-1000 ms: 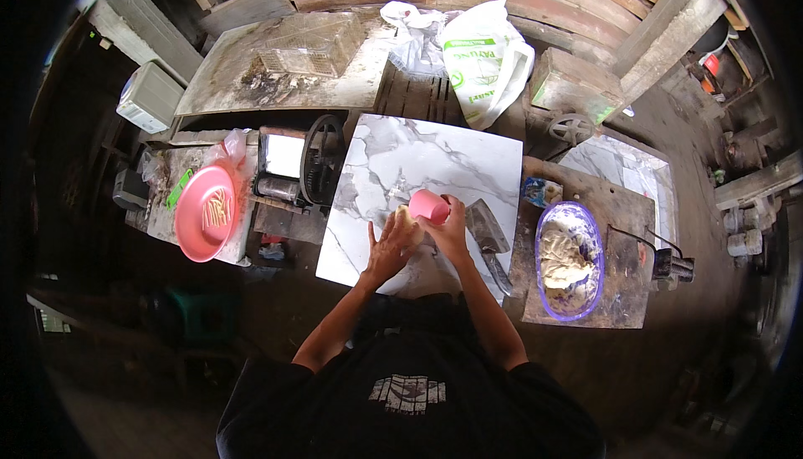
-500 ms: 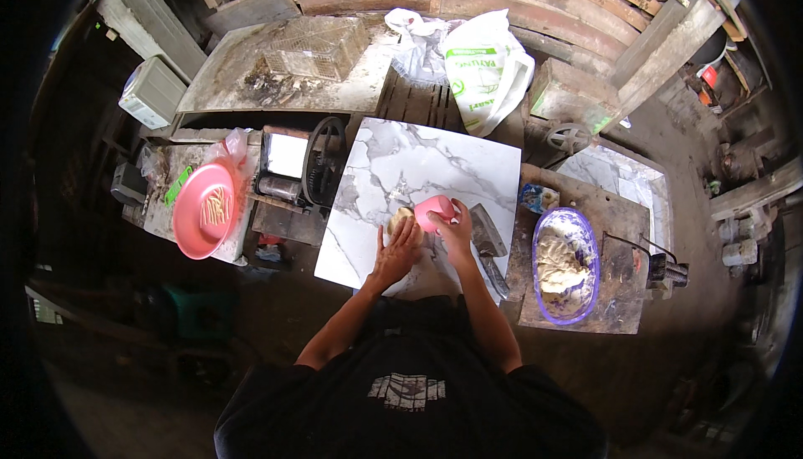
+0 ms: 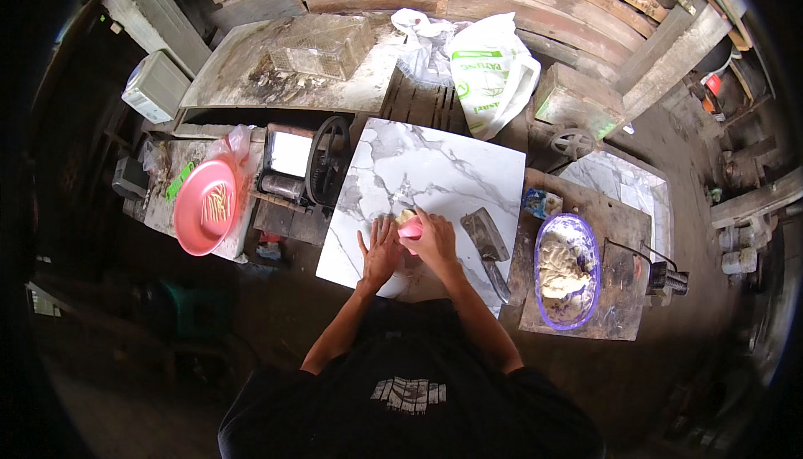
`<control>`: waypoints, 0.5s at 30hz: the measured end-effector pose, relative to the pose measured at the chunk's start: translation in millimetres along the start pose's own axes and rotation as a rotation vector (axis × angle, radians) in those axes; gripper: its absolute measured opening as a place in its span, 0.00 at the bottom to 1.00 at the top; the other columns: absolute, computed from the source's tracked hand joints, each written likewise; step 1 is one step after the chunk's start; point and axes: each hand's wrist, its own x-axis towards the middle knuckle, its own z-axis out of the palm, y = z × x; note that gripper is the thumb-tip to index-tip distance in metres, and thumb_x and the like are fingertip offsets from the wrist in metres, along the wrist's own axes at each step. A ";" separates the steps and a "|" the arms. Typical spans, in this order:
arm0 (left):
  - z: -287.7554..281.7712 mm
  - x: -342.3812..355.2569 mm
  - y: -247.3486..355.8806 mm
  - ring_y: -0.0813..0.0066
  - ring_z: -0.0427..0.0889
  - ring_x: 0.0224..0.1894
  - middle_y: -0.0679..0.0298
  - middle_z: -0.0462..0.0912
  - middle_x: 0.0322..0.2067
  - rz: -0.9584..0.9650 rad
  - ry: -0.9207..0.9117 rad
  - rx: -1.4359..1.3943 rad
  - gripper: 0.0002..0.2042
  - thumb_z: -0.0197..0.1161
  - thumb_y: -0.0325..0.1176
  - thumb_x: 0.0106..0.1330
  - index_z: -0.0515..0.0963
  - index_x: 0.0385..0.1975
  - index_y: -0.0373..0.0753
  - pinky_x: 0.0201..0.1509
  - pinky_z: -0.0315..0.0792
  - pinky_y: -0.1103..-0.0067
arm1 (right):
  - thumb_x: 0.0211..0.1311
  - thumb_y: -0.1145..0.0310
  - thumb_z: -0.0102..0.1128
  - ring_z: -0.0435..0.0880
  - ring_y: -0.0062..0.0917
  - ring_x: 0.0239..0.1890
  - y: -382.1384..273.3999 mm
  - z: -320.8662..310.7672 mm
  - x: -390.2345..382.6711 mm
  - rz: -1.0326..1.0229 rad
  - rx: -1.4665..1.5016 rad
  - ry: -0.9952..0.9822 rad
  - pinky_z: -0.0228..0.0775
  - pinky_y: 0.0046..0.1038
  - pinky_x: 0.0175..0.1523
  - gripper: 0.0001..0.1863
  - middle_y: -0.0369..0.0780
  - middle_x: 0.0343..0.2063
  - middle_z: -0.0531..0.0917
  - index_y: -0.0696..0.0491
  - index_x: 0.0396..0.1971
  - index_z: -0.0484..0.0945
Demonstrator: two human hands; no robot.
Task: The person places dough sticks into a pink bowl, then kneads dough in a purple bowl and flattens small pieces of dough by hand on a marble slab.
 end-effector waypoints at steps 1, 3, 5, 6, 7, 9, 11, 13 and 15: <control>0.8 -1.2 1.9 0.62 0.44 0.63 0.61 0.53 0.59 -0.001 -0.014 0.022 0.24 0.52 0.38 0.55 0.60 0.53 0.39 0.58 0.28 0.51 | 0.32 0.61 0.67 0.74 0.35 0.36 0.5 11.0 0.3 0.001 0.045 0.004 0.62 0.32 0.45 0.32 0.43 0.32 0.76 0.55 0.43 0.68; 3.1 -4.8 2.5 0.61 0.44 0.63 0.61 0.53 0.58 0.011 0.017 0.014 0.23 0.52 0.37 0.55 0.61 0.52 0.39 0.58 0.28 0.50 | 0.34 0.63 0.66 0.72 0.36 0.38 1.5 30.1 -2.4 -0.091 0.088 0.067 0.61 0.33 0.45 0.30 0.44 0.34 0.75 0.55 0.43 0.67; 0.3 -7.1 4.6 0.61 0.44 0.63 0.62 0.54 0.58 0.017 0.050 0.008 0.22 0.52 0.37 0.55 0.63 0.51 0.39 0.57 0.27 0.49 | 0.38 0.65 0.64 0.70 0.37 0.41 0.7 38.9 -4.0 -0.184 0.141 0.115 0.61 0.34 0.46 0.27 0.45 0.37 0.73 0.55 0.41 0.66; -1.7 -8.1 6.5 0.60 0.43 0.63 0.62 0.54 0.58 0.015 0.055 0.003 0.22 0.52 0.37 0.55 0.63 0.51 0.39 0.57 0.27 0.48 | 0.39 0.66 0.64 0.69 0.38 0.42 2.3 41.2 -4.0 -0.184 0.146 0.102 0.60 0.34 0.46 0.25 0.45 0.38 0.72 0.55 0.40 0.65; -4.2 -10.0 8.0 0.60 0.43 0.63 0.62 0.54 0.58 0.009 0.057 0.000 0.23 0.53 0.37 0.55 0.63 0.51 0.38 0.57 0.27 0.48 | 0.39 0.66 0.63 0.69 0.38 0.41 3.7 41.5 -3.6 -0.115 0.238 0.139 0.60 0.35 0.46 0.25 0.44 0.37 0.72 0.55 0.40 0.65; -4.8 -10.4 10.9 0.59 0.42 0.63 0.62 0.54 0.58 -0.010 0.047 -0.018 0.23 0.53 0.37 0.54 0.63 0.51 0.38 0.56 0.26 0.47 | 0.41 0.66 0.62 0.69 0.38 0.39 10.2 39.1 0.9 -0.032 0.350 0.194 0.61 0.35 0.45 0.23 0.44 0.36 0.72 0.55 0.39 0.66; -3.7 -11.8 11.5 0.59 0.42 0.63 0.62 0.53 0.58 -0.028 0.029 -0.039 0.23 0.53 0.36 0.54 0.63 0.50 0.37 0.56 0.26 0.47 | 0.43 0.64 0.61 0.69 0.38 0.38 10.6 32.7 3.7 0.034 0.290 0.170 0.61 0.36 0.44 0.22 0.44 0.35 0.71 0.53 0.39 0.66; -1.9 -10.9 10.1 0.57 0.41 0.63 0.61 0.53 0.58 -0.002 0.050 -0.034 0.23 0.54 0.36 0.53 0.63 0.50 0.37 0.56 0.26 0.46 | 0.44 0.60 0.59 0.69 0.37 0.37 1.4 31.6 -1.1 0.040 0.060 0.130 0.60 0.38 0.43 0.19 0.44 0.34 0.71 0.51 0.37 0.68; 0.9 -12.7 6.5 0.56 0.40 0.63 0.61 0.53 0.58 0.005 0.032 0.046 0.24 0.54 0.37 0.53 0.63 0.50 0.38 0.56 0.25 0.46 | 0.44 0.61 0.60 0.69 0.37 0.37 -6.4 40.3 -14.5 -0.092 -0.040 0.168 0.61 0.38 0.42 0.19 0.43 0.34 0.71 0.51 0.36 0.68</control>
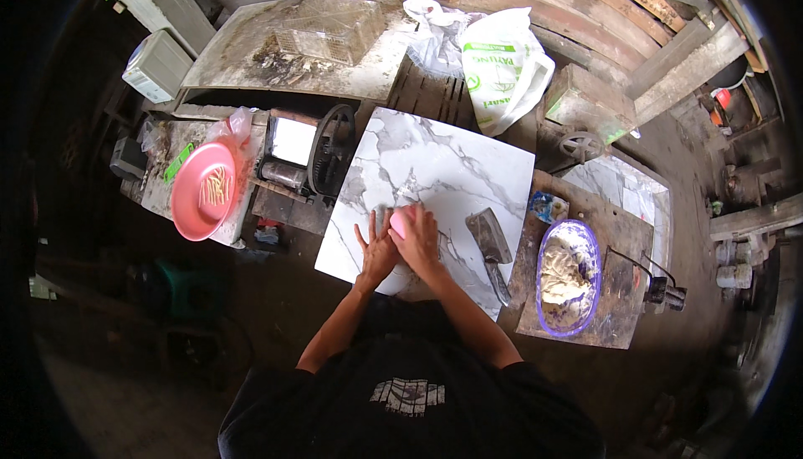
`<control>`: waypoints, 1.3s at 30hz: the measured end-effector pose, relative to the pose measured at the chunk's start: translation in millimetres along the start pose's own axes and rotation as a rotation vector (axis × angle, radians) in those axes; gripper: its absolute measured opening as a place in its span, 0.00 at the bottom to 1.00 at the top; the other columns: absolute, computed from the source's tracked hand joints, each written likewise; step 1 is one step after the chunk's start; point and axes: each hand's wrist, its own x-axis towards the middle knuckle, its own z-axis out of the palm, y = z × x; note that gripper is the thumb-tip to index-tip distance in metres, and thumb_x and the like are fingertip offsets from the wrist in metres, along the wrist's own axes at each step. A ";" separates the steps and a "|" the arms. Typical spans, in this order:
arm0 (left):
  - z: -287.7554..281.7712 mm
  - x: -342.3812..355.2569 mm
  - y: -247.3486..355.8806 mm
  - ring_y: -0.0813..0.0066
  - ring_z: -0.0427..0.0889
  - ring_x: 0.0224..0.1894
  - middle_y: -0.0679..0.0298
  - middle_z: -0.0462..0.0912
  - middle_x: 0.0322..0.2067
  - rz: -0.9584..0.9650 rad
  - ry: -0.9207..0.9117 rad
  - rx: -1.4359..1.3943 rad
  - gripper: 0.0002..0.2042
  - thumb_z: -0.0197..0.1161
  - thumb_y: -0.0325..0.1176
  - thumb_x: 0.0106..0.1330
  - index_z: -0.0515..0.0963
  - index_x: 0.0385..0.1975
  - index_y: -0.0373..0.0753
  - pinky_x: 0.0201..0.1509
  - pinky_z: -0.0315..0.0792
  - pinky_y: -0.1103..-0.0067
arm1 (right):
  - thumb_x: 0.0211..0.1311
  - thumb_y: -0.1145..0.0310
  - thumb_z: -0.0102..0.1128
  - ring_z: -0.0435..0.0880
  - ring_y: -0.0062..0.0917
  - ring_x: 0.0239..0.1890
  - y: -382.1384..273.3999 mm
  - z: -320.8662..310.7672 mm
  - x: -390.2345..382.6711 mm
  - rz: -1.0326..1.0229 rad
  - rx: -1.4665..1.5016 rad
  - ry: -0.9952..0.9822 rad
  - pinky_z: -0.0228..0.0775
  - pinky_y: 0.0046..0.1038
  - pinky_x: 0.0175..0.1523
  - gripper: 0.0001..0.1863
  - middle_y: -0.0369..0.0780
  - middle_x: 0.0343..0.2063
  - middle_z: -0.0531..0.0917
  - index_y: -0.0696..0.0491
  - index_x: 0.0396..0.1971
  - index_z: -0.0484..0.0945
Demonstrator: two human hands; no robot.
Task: The person places dough sticks into a pink bowl, then kneads dough in a purple bowl and flattens small pieces of dough by hand on a marble slab.
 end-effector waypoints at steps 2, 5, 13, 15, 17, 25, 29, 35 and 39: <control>1.3 -0.8 -3.7 0.54 0.38 0.63 0.61 0.52 0.59 -0.004 -0.034 0.138 0.26 0.55 0.39 0.52 0.63 0.52 0.39 0.55 0.25 0.46 | 0.41 0.63 0.61 0.68 0.39 0.37 4.8 -1.4 3.0 -0.057 0.019 0.022 0.61 0.38 0.42 0.21 0.44 0.34 0.71 0.51 0.38 0.68; -9.1 2.2 2.0 0.54 0.38 0.63 0.61 0.51 0.59 -0.022 -0.062 -0.059 0.26 0.55 0.37 0.51 0.62 0.52 0.39 0.55 0.23 0.46 | 0.40 0.65 0.61 0.67 0.41 0.38 19.6 -4.6 14.9 0.073 0.183 -0.020 0.61 0.37 0.42 0.22 0.45 0.36 0.69 0.51 0.38 0.68; -12.1 -4.0 1.3 0.52 0.38 0.63 0.57 0.48 0.59 -0.120 -0.076 -0.142 0.29 0.56 0.38 0.51 0.59 0.54 0.37 0.53 0.25 0.44 | 0.39 0.64 0.62 0.67 0.41 0.38 15.7 -5.3 16.7 0.079 0.148 -0.088 0.62 0.37 0.41 0.22 0.46 0.35 0.69 0.50 0.38 0.68; -11.5 -6.5 -4.1 0.52 0.38 0.62 0.55 0.48 0.59 -0.130 -0.078 -0.130 0.28 0.57 0.39 0.51 0.60 0.53 0.39 0.53 0.26 0.44 | 0.39 0.64 0.62 0.66 0.41 0.39 14.6 -5.4 21.9 0.214 0.253 -0.110 0.61 0.37 0.42 0.22 0.45 0.37 0.68 0.50 0.38 0.69; -11.4 -6.7 -6.9 0.53 0.39 0.62 0.55 0.48 0.59 -0.094 -0.025 -0.090 0.28 0.58 0.40 0.50 0.61 0.53 0.42 0.54 0.25 0.45 | 0.40 0.63 0.61 0.68 0.41 0.36 -3.4 1.4 12.7 -0.069 -0.072 0.003 0.62 0.38 0.38 0.21 0.45 0.34 0.69 0.49 0.38 0.68; -11.7 -4.6 -15.1 0.65 0.50 0.61 0.65 0.56 0.57 -0.061 -0.072 -0.107 0.23 0.56 0.36 0.51 0.64 0.50 0.44 0.55 0.29 0.46 | 0.38 0.67 0.59 0.66 0.39 0.38 -4.0 8.4 16.5 -0.022 -0.088 -0.006 0.62 0.35 0.40 0.18 0.45 0.38 0.67 0.47 0.35 0.70; -21.7 -0.6 -11.5 0.66 0.53 0.60 0.66 0.58 0.56 -0.091 -0.128 -0.089 0.21 0.56 0.36 0.52 0.66 0.48 0.44 0.54 0.31 0.44 | 0.39 0.69 0.59 0.66 0.37 0.39 -2.8 8.0 13.1 -0.140 -0.047 -0.031 0.62 0.34 0.41 0.18 0.42 0.39 0.68 0.46 0.35 0.71; -19.4 1.0 -12.9 0.69 0.54 0.60 0.68 0.60 0.55 -0.047 -0.098 -0.074 0.22 0.56 0.36 0.52 0.65 0.50 0.47 0.54 0.33 0.43 | 0.39 0.69 0.58 0.66 0.37 0.39 -4.0 7.3 14.4 -0.139 -0.074 -0.014 0.62 0.33 0.40 0.20 0.41 0.38 0.68 0.46 0.38 0.71; -21.6 2.0 -14.6 0.69 0.54 0.59 0.68 0.60 0.55 -0.071 -0.105 -0.027 0.21 0.54 0.36 0.53 0.66 0.49 0.45 0.54 0.32 0.44 | 0.39 0.69 0.58 0.66 0.39 0.38 2.2 1.6 20.7 -0.155 0.036 -0.032 0.63 0.34 0.39 0.20 0.42 0.37 0.68 0.46 0.38 0.71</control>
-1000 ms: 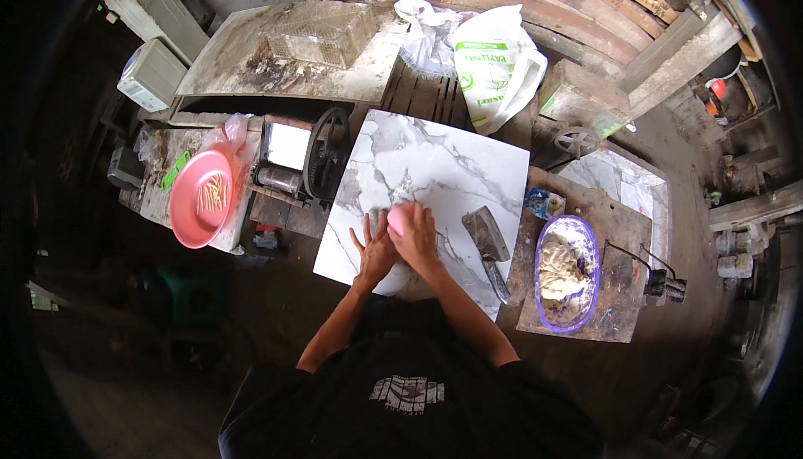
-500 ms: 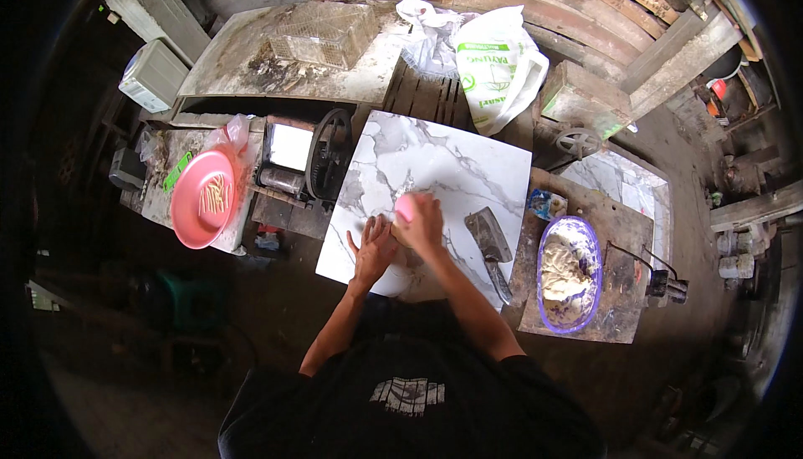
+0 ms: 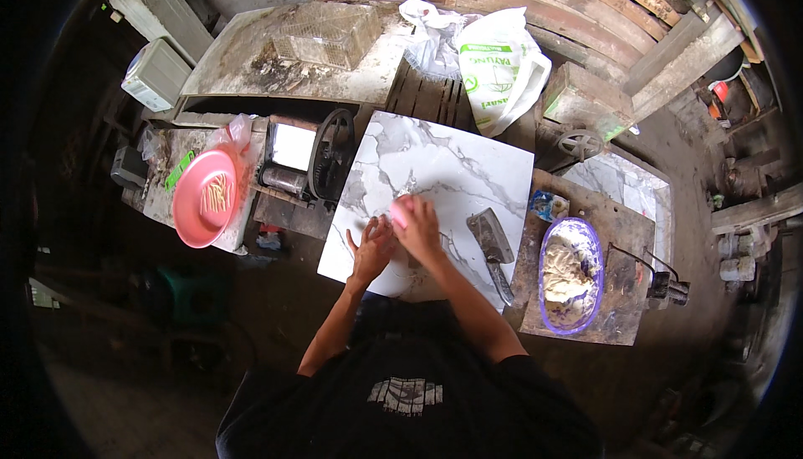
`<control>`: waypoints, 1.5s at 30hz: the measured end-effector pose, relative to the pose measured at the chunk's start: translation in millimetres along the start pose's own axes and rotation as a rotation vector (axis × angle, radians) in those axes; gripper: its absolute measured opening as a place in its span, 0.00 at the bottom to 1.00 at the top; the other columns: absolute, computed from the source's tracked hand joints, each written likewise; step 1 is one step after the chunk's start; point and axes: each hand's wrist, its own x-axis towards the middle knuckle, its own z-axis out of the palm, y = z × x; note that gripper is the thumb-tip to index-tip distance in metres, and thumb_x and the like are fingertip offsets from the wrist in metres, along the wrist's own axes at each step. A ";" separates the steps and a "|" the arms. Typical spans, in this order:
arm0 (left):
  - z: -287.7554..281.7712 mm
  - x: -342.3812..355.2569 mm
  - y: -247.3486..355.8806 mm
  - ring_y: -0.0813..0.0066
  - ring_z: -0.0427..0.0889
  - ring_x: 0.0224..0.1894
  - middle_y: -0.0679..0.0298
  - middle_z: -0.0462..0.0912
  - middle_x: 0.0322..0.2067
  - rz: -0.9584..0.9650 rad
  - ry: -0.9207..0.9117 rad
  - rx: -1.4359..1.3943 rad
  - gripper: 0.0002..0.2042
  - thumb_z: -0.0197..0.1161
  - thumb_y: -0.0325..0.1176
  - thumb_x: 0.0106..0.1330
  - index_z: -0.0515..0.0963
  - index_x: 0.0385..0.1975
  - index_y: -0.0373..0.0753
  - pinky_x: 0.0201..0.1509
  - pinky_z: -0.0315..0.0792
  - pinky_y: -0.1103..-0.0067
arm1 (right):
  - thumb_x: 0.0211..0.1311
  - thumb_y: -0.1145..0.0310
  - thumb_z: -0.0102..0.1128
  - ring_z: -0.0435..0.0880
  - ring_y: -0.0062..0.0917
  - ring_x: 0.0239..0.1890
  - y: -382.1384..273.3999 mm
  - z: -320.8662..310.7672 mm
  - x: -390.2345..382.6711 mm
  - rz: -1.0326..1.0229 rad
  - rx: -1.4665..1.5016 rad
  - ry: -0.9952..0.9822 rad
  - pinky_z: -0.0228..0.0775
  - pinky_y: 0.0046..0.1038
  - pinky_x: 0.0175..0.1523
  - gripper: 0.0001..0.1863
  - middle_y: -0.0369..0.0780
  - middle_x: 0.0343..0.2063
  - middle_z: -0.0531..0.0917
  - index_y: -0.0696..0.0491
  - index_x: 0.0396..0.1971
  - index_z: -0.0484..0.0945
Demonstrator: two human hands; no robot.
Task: The person places dough sticks into a pink bowl, then kneads dough in a purple bowl and flattens small pieces of dough by hand on a marble slab.
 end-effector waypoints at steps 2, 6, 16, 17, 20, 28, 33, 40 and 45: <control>-1.7 -2.1 1.9 0.69 0.54 0.59 0.68 0.60 0.55 0.016 -0.016 -0.029 0.21 0.54 0.36 0.53 0.65 0.49 0.45 0.54 0.32 0.44 | 0.40 0.69 0.58 0.67 0.40 0.37 12.8 0.2 6.6 0.102 0.060 0.040 0.64 0.35 0.39 0.19 0.43 0.38 0.69 0.48 0.38 0.71; 11.7 3.5 -4.6 0.68 0.54 0.59 0.68 0.59 0.56 0.018 -0.018 -0.005 0.22 0.54 0.35 0.52 0.64 0.50 0.46 0.54 0.32 0.43 | 0.41 0.67 0.57 0.67 0.40 0.37 -11.2 12.8 -4.8 -0.149 -0.230 0.074 0.64 0.34 0.39 0.17 0.44 0.39 0.69 0.48 0.37 0.72; 7.1 2.8 -0.5 0.67 0.53 0.60 0.67 0.58 0.56 -0.003 -0.027 -0.004 0.22 0.54 0.35 0.52 0.65 0.50 0.45 0.54 0.32 0.43 | 0.43 0.69 0.55 0.65 0.41 0.41 -11.7 10.9 -7.5 -0.075 -0.116 -0.004 0.59 0.35 0.46 0.18 0.44 0.45 0.67 0.47 0.39 0.72; 8.3 2.7 -1.5 0.67 0.53 0.60 0.67 0.58 0.56 -0.004 -0.024 -0.003 0.22 0.54 0.35 0.52 0.65 0.50 0.45 0.54 0.32 0.43 | 0.43 0.69 0.55 0.65 0.42 0.42 -10.3 12.2 -8.1 -0.108 -0.178 -0.009 0.59 0.35 0.46 0.18 0.44 0.45 0.67 0.46 0.40 0.72; 9.9 1.8 -4.2 0.68 0.53 0.60 0.67 0.58 0.56 0.041 0.033 -0.023 0.21 0.55 0.37 0.52 0.66 0.49 0.47 0.52 0.34 0.41 | 0.43 0.68 0.55 0.66 0.41 0.41 10.6 1.3 0.2 -0.013 0.087 -0.010 0.61 0.36 0.44 0.18 0.44 0.42 0.68 0.46 0.40 0.72; 6.4 2.9 -1.1 0.67 0.52 0.60 0.68 0.58 0.56 0.014 -0.070 0.004 0.21 0.56 0.37 0.51 0.66 0.49 0.47 0.52 0.36 0.41 | 0.43 0.69 0.55 0.65 0.42 0.41 -8.2 7.6 -10.4 -0.203 -0.220 0.008 0.60 0.37 0.45 0.17 0.44 0.41 0.67 0.46 0.39 0.72; 5.8 2.3 1.3 0.67 0.52 0.60 0.67 0.58 0.56 0.071 0.000 0.015 0.21 0.55 0.35 0.51 0.66 0.48 0.45 0.53 0.34 0.42 | 0.42 0.72 0.55 0.65 0.41 0.41 12.8 0.7 0.6 0.119 0.186 0.027 0.60 0.37 0.45 0.17 0.43 0.43 0.67 0.47 0.37 0.73; 5.6 -0.5 -2.6 0.66 0.52 0.60 0.66 0.59 0.56 0.071 0.029 -0.028 0.21 0.54 0.35 0.51 0.66 0.48 0.46 0.54 0.31 0.43 | 0.44 0.70 0.54 0.67 0.39 0.40 4.4 -2.4 -1.4 -0.034 0.160 0.004 0.62 0.36 0.43 0.16 0.42 0.42 0.69 0.46 0.38 0.74; 8.0 2.6 -1.7 0.66 0.52 0.60 0.67 0.57 0.57 0.060 -0.015 0.023 0.23 0.56 0.36 0.51 0.64 0.50 0.48 0.53 0.34 0.42 | 0.43 0.71 0.55 0.67 0.37 0.40 5.3 4.2 -6.6 -0.056 0.030 0.046 0.61 0.35 0.45 0.19 0.41 0.44 0.68 0.45 0.40 0.73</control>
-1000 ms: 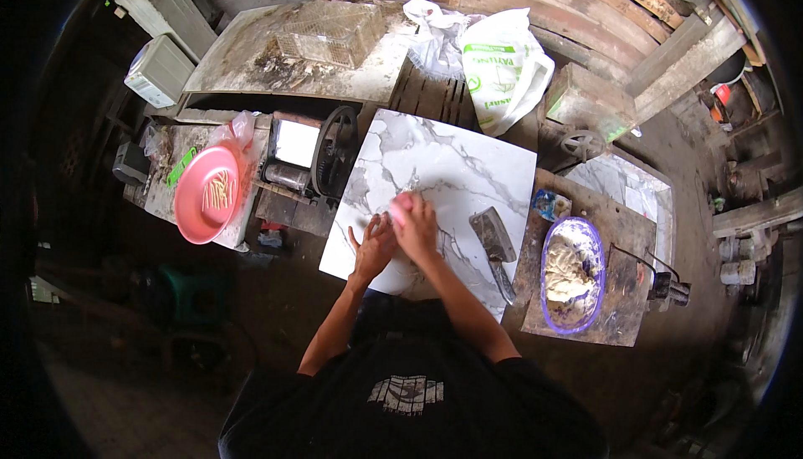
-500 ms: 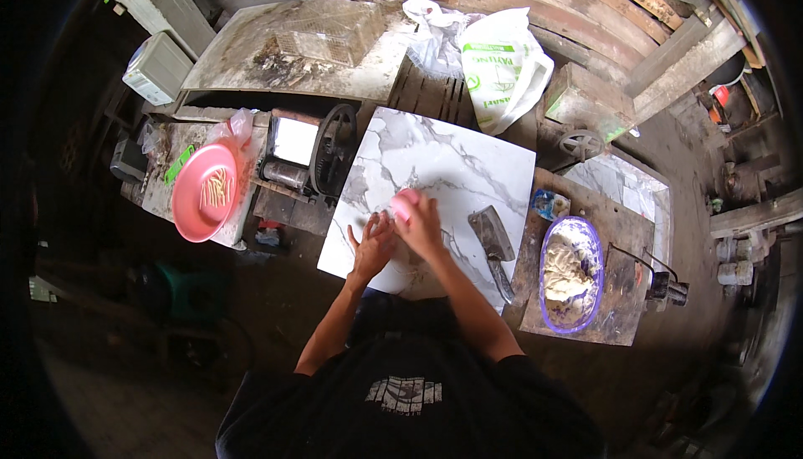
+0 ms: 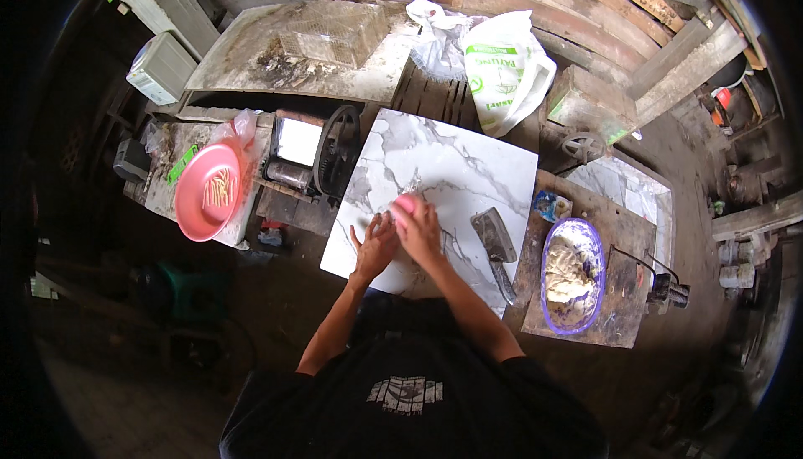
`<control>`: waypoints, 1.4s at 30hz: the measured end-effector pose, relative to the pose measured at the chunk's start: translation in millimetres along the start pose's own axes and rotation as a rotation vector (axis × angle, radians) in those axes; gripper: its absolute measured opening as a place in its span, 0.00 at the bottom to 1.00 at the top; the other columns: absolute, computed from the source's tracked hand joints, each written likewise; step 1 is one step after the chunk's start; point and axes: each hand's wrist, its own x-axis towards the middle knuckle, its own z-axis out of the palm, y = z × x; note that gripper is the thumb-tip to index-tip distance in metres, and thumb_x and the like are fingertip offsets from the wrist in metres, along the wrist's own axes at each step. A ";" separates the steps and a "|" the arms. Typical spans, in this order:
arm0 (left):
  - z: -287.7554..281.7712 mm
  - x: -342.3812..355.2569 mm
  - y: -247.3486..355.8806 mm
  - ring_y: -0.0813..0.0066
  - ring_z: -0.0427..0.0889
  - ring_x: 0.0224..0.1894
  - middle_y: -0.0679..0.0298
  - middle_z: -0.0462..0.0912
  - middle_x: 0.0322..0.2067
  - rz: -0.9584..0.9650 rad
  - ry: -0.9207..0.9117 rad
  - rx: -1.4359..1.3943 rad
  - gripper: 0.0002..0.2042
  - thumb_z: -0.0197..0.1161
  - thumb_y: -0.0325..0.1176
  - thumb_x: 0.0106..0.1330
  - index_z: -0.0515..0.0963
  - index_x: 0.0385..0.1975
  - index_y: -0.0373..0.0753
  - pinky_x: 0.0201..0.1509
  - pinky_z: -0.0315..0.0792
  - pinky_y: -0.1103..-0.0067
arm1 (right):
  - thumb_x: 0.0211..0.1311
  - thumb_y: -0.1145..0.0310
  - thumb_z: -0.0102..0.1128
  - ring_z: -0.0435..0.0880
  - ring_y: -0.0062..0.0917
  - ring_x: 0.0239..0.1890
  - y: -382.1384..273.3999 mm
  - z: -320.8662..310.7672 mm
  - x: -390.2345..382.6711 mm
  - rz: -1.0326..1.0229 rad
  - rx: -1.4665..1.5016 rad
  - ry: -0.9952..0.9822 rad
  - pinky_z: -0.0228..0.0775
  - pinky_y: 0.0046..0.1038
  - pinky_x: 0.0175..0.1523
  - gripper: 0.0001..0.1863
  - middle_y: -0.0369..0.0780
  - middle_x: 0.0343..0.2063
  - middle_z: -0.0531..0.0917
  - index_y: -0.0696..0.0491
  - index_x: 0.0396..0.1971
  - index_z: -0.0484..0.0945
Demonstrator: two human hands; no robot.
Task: The person places dough sticks into a pink bowl, then kneads dough in a purple bowl and flattens small pieces of dough by hand on a marble slab.
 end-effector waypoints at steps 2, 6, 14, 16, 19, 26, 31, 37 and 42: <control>1.1 -1.0 0.2 0.66 0.53 0.60 0.67 0.57 0.57 -0.010 -0.005 0.006 0.24 0.56 0.36 0.51 0.63 0.51 0.48 0.53 0.34 0.42 | 0.42 0.71 0.55 0.66 0.36 0.42 -13.7 0.4 -4.1 -0.064 -0.173 -0.017 0.61 0.36 0.46 0.18 0.41 0.46 0.66 0.44 0.39 0.74; -0.1 1.2 -4.5 0.66 0.52 0.60 0.67 0.57 0.56 -0.014 0.003 -0.007 0.23 0.56 0.36 0.51 0.64 0.51 0.48 0.53 0.33 0.42 | 0.42 0.71 0.56 0.67 0.36 0.40 -4.7 -2.7 2.6 -0.056 -0.031 -0.036 0.62 0.34 0.46 0.19 0.40 0.46 0.66 0.44 0.40 0.74; -2.6 0.5 -0.9 0.66 0.52 0.60 0.66 0.58 0.56 -0.034 -0.064 -0.012 0.21 0.53 0.34 0.52 0.65 0.49 0.46 0.53 0.31 0.42 | 0.44 0.70 0.55 0.66 0.39 0.42 -18.5 2.3 -6.1 -0.080 -0.255 -0.002 0.60 0.33 0.47 0.19 0.42 0.45 0.67 0.44 0.42 0.72; 0.2 0.2 -4.8 0.66 0.51 0.60 0.66 0.57 0.57 -0.011 -0.012 -0.008 0.22 0.54 0.34 0.52 0.65 0.50 0.46 0.52 0.32 0.41 | 0.44 0.70 0.55 0.66 0.40 0.43 -9.7 -2.4 -0.5 0.003 -0.097 -0.045 0.60 0.33 0.48 0.20 0.44 0.44 0.66 0.44 0.42 0.72; -2.5 0.3 -3.6 0.66 0.50 0.61 0.66 0.55 0.58 0.008 0.005 -0.005 0.23 0.55 0.35 0.52 0.64 0.50 0.47 0.52 0.32 0.41 | 0.42 0.69 0.56 0.66 0.42 0.41 3.5 -3.5 6.4 0.168 0.110 -0.029 0.61 0.35 0.47 0.21 0.45 0.43 0.66 0.44 0.43 0.72; -4.7 -0.1 0.9 0.67 0.51 0.61 0.67 0.54 0.58 -0.020 -0.012 -0.016 0.22 0.55 0.36 0.52 0.64 0.50 0.48 0.53 0.33 0.43 | 0.47 0.71 0.53 0.64 0.40 0.47 0.9 -13.2 4.1 0.242 0.219 0.016 0.56 0.36 0.51 0.20 0.47 0.46 0.65 0.51 0.44 0.69; -2.1 -1.0 -1.7 0.68 0.50 0.61 0.67 0.54 0.58 -0.034 -0.020 0.009 0.22 0.55 0.36 0.52 0.64 0.50 0.48 0.54 0.31 0.43 | 0.47 0.71 0.54 0.63 0.40 0.48 -5.1 -27.1 -6.3 0.221 0.210 -0.034 0.56 0.35 0.51 0.20 0.47 0.47 0.65 0.51 0.45 0.68; -6.1 -3.0 1.3 0.65 0.52 0.60 0.65 0.56 0.57 -0.029 0.020 -0.045 0.22 0.53 0.34 0.53 0.64 0.50 0.46 0.54 0.31 0.43 | 0.46 0.70 0.54 0.65 0.41 0.45 -19.5 -8.9 -25.6 -0.140 -0.215 -0.109 0.58 0.35 0.50 0.20 0.46 0.48 0.65 0.47 0.44 0.71; -6.4 -1.9 -1.3 0.65 0.52 0.60 0.65 0.56 0.58 -0.023 0.001 -0.038 0.22 0.54 0.35 0.52 0.65 0.50 0.48 0.54 0.31 0.43 | 0.45 0.68 0.55 0.65 0.39 0.45 -1.9 -11.5 -8.0 0.202 0.120 -0.105 0.58 0.37 0.51 0.19 0.45 0.47 0.65 0.43 0.42 0.73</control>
